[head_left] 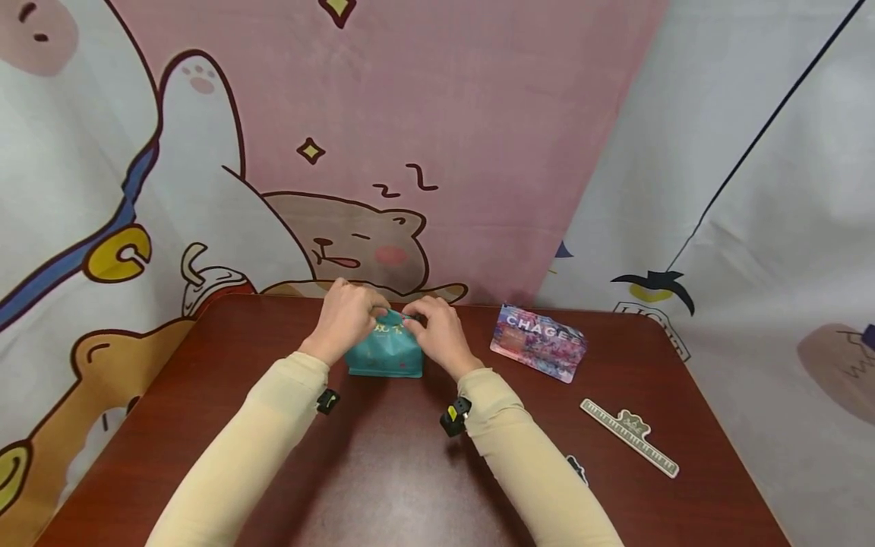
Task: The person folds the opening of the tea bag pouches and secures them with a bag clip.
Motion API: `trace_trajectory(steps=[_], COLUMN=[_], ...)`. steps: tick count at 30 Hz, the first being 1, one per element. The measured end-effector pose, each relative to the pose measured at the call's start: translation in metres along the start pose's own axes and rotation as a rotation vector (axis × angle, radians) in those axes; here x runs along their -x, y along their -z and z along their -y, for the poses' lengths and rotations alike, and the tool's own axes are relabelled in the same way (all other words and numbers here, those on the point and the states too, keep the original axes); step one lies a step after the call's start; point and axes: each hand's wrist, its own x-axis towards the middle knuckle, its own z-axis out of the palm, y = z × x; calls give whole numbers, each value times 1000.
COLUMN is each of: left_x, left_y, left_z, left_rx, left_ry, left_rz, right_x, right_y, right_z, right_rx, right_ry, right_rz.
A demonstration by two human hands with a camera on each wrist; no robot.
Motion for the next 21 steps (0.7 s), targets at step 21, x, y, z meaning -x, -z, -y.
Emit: trace_trajectory(steps=[21], left_x=[5], left_y=[-12], left_z=[-14], left_rx=[-159], left_ry=[-13], left_rz=[45], right_x=[-4], right_y=[-5], right_z=[6], right_rx=[48], right_ry=[-7], right_rz=[-57])
